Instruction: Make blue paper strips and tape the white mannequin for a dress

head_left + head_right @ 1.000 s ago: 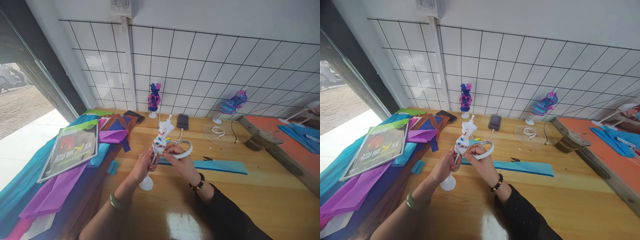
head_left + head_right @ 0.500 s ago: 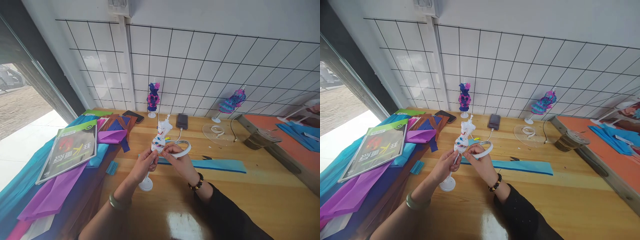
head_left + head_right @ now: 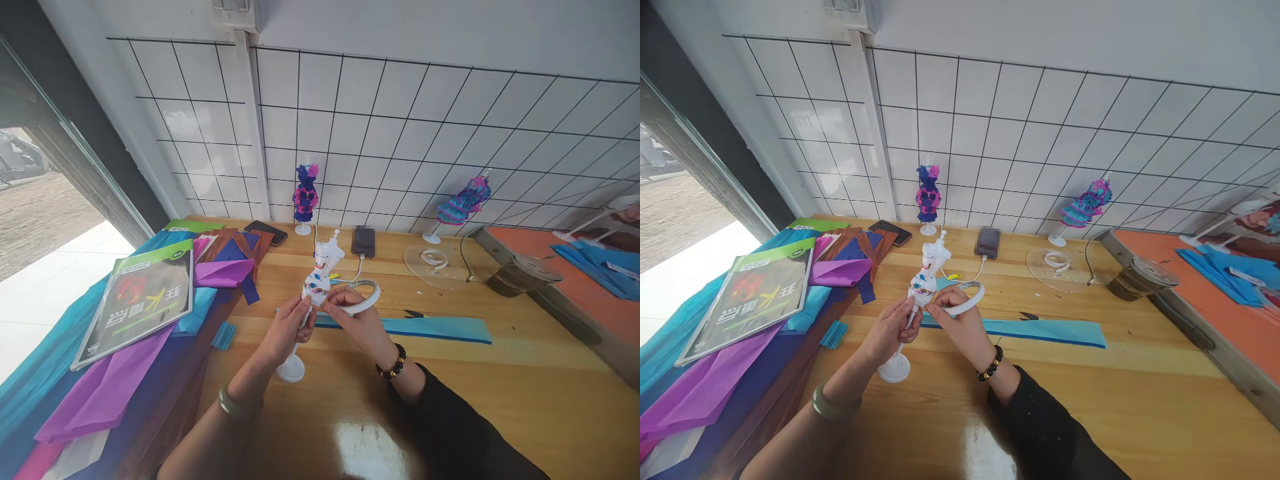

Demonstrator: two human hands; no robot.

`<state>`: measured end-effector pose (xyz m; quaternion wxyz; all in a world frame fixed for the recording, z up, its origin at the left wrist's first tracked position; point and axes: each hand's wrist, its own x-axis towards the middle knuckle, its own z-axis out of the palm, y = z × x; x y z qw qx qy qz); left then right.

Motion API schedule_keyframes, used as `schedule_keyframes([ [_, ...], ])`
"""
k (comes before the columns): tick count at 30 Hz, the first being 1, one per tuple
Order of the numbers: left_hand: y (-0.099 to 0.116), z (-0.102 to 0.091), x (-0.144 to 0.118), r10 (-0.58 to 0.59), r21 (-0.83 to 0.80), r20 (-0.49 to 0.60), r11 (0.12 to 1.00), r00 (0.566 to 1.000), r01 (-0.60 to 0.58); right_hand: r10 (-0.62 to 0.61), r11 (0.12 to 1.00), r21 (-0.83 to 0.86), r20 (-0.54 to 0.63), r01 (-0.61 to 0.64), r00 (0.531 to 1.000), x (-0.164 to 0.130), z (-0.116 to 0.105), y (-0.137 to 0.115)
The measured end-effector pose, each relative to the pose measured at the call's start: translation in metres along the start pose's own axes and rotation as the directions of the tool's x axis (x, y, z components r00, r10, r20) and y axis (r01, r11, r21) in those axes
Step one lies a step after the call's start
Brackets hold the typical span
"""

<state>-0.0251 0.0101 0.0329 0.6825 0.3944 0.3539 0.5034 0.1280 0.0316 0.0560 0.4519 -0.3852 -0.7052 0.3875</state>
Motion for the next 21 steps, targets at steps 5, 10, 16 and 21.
schedule_keyframes([
  [5,-0.0033,-0.0041,0.0028,-0.009,-0.037,-0.009,0.999,1.000,0.009,-0.013,1.000,-0.019,-0.011,0.013,1.000,-0.0025,0.0007,-0.0031],
  [10,-0.0053,-0.0077,0.0063,-0.002,-0.105,-0.048,0.994,0.999,-0.003,-0.040,0.997,-0.067,-0.006,0.039,0.999,-0.0054,0.0019,-0.0071],
  [16,-0.0044,-0.0052,0.0051,-0.018,-0.104,-0.023,0.994,1.000,0.015,-0.047,0.997,-0.060,-0.011,0.046,0.999,-0.0051,0.0020,-0.0046],
  [21,-0.0044,-0.0043,0.0045,-0.019,-0.104,0.006,0.994,1.000,0.020,-0.028,0.999,-0.036,-0.018,0.027,0.999,-0.0028,0.0016,-0.0042],
])
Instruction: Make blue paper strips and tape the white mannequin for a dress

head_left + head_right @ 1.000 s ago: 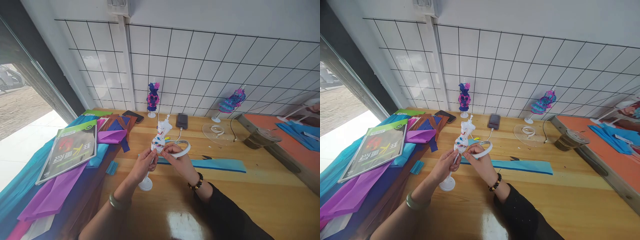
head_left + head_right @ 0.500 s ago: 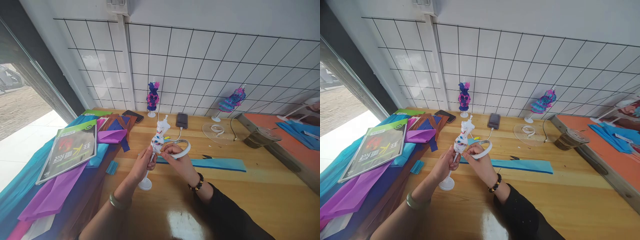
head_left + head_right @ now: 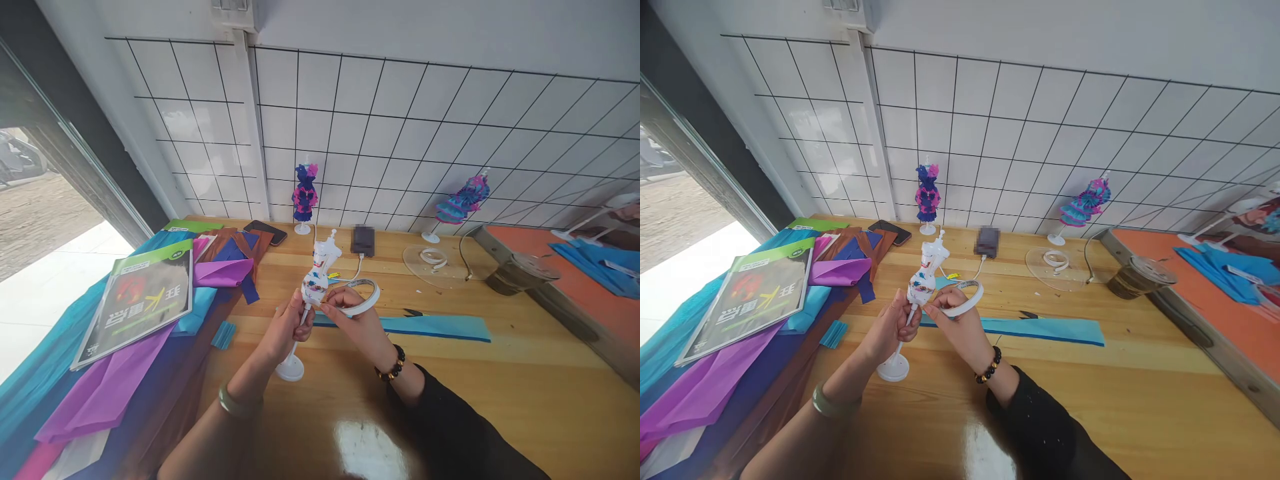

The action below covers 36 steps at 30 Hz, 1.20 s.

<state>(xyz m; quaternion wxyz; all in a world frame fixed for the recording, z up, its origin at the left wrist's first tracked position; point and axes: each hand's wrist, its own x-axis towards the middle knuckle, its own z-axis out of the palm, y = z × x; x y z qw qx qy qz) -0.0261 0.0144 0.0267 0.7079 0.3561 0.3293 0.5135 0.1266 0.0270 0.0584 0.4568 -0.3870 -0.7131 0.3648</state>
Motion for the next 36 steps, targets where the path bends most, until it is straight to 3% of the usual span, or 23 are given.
schedule_keyframes([
  [13,0.004,0.004,-0.004,0.008,0.112,0.010,0.994,1.000,-0.009,-0.001,1.000,0.008,-0.020,0.001,1.000,0.001,0.001,0.005],
  [36,0.000,0.004,-0.003,-0.013,0.136,-0.007,0.991,1.000,0.013,0.018,1.000,0.007,-0.020,-0.018,1.000,0.001,0.002,0.009],
])
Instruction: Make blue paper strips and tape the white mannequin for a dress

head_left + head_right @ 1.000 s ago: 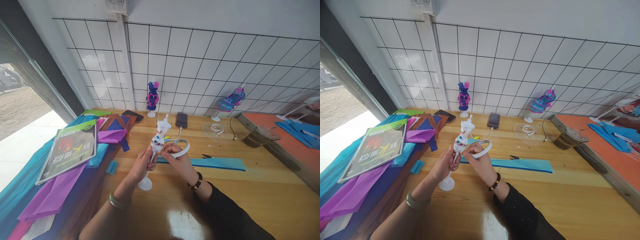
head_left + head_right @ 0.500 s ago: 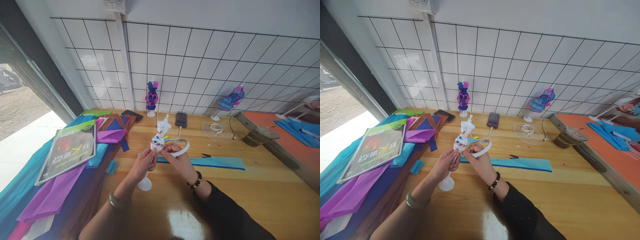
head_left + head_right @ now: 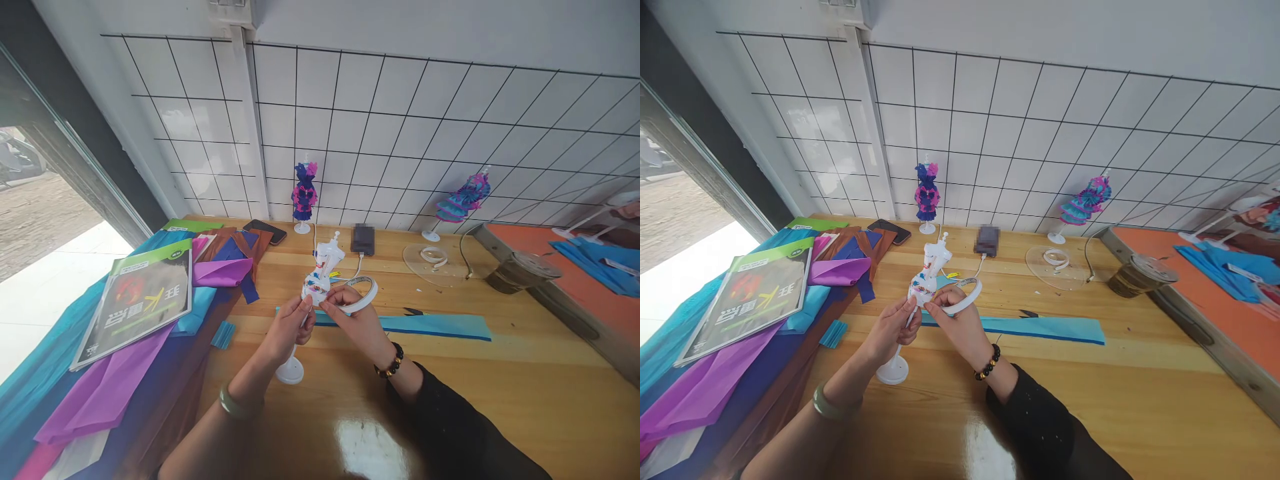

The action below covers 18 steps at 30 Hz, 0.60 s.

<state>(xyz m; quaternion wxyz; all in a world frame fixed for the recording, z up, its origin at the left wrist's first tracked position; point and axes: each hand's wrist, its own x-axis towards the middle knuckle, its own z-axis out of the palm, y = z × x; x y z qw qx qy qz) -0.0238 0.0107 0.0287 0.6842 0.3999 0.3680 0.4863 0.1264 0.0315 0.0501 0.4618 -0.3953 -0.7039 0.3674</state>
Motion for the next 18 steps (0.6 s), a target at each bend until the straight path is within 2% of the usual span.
schedule_keyframes([
  [11,0.0039,0.0037,-0.0018,-0.049,-0.099,0.014,0.994,0.999,0.050,0.043,0.999,0.004,0.026,-0.044,0.999,0.0012,-0.0004,0.0014],
  [18,0.0043,0.0032,-0.0025,-0.094,-0.139,0.050,0.985,0.994,0.100,0.023,1.000,0.000,0.060,-0.023,0.998,0.0032,-0.0039,0.0032],
])
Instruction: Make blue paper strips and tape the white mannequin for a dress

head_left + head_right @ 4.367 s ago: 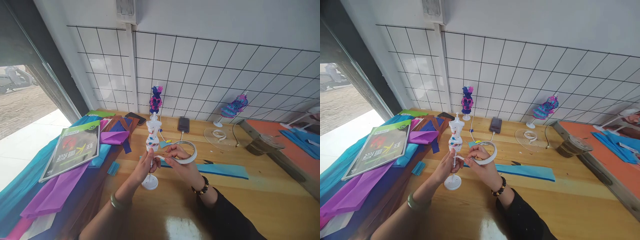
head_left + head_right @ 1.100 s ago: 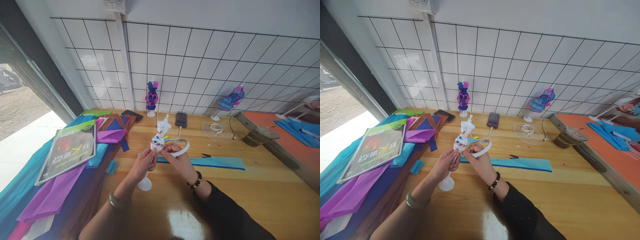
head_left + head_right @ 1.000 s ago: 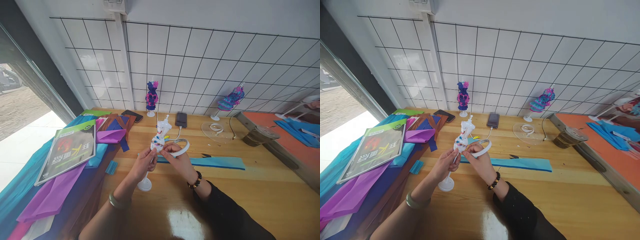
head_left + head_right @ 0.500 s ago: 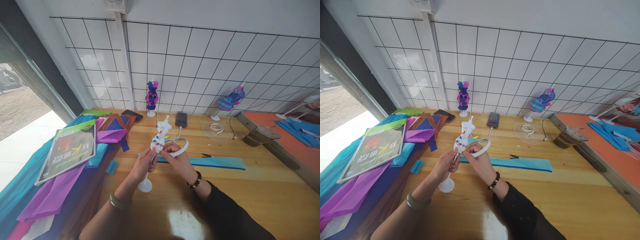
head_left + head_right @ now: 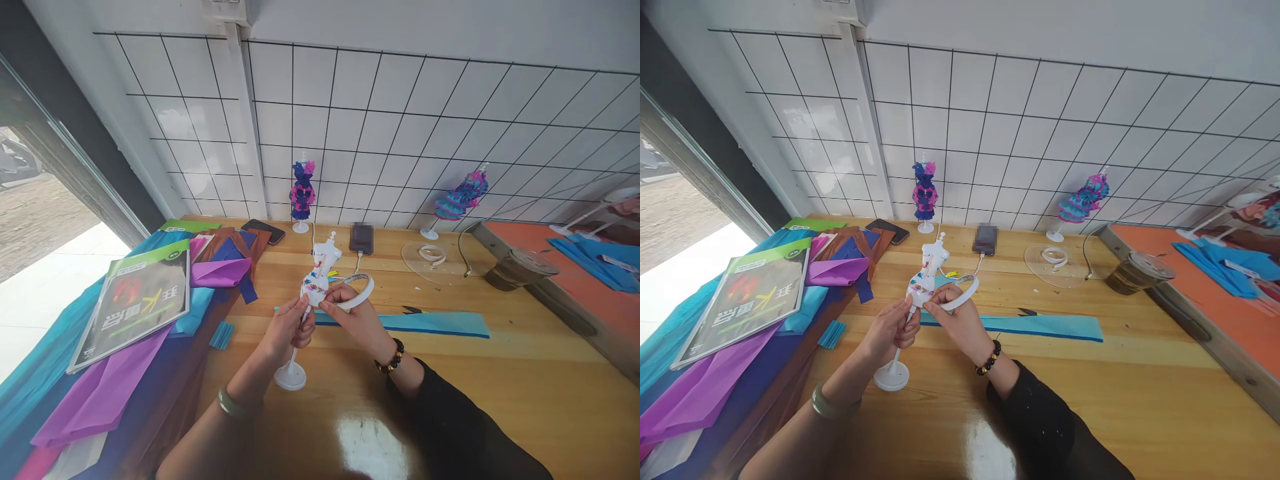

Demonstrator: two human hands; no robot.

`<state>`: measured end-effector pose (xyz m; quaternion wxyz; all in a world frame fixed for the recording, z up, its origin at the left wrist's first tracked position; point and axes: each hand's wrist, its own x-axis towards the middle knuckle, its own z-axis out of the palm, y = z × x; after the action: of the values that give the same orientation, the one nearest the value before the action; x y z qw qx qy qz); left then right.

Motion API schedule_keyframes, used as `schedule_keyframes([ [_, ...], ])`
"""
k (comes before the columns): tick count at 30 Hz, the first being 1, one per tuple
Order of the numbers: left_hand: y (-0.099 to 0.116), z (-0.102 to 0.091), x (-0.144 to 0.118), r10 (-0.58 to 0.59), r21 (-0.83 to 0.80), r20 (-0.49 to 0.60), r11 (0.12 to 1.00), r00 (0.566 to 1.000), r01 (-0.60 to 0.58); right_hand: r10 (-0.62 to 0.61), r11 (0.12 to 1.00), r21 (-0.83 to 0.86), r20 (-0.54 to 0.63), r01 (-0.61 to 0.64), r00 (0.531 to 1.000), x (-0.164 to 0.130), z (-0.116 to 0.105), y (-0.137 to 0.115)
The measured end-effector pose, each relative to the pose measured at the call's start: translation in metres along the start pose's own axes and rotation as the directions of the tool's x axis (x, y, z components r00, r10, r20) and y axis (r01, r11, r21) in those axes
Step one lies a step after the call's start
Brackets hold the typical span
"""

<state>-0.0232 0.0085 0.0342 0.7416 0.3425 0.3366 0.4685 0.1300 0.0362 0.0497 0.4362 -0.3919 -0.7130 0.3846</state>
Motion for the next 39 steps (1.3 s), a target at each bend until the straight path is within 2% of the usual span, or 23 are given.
schedule_keyframes([
  [6,0.0000,-0.0014,0.0007,-0.005,-0.045,0.019,0.999,1.000,0.006,0.001,1.000,0.010,0.013,-0.001,1.000,-0.0001,-0.0001,0.0013],
  [11,-0.0017,-0.0033,0.0022,-0.020,-0.088,0.047,0.996,0.999,0.024,0.105,0.991,0.087,0.000,-0.105,0.994,0.0001,0.0041,0.0048],
  [19,-0.0026,-0.0049,0.0009,0.019,-0.060,0.031,0.998,0.999,-0.017,0.153,0.969,0.180,0.109,-0.170,0.982,0.0025,-0.0008,0.0028],
  [24,-0.0019,-0.0055,-0.0001,-0.001,-0.079,0.058,0.997,0.998,0.005,0.233,0.922,0.273,0.176,-0.275,0.956,0.0022,-0.0013,0.0039],
  [30,0.0007,-0.0049,-0.0005,-0.032,-0.089,0.100,0.995,0.994,0.041,0.238,0.909,0.320,0.133,-0.269,0.962,0.0020,0.0018,0.0062],
  [39,0.0005,-0.0063,-0.0020,0.010,-0.103,0.114,0.995,0.993,0.002,0.167,0.941,0.273,0.142,-0.201,0.976,0.0010,0.0032,0.0050],
])
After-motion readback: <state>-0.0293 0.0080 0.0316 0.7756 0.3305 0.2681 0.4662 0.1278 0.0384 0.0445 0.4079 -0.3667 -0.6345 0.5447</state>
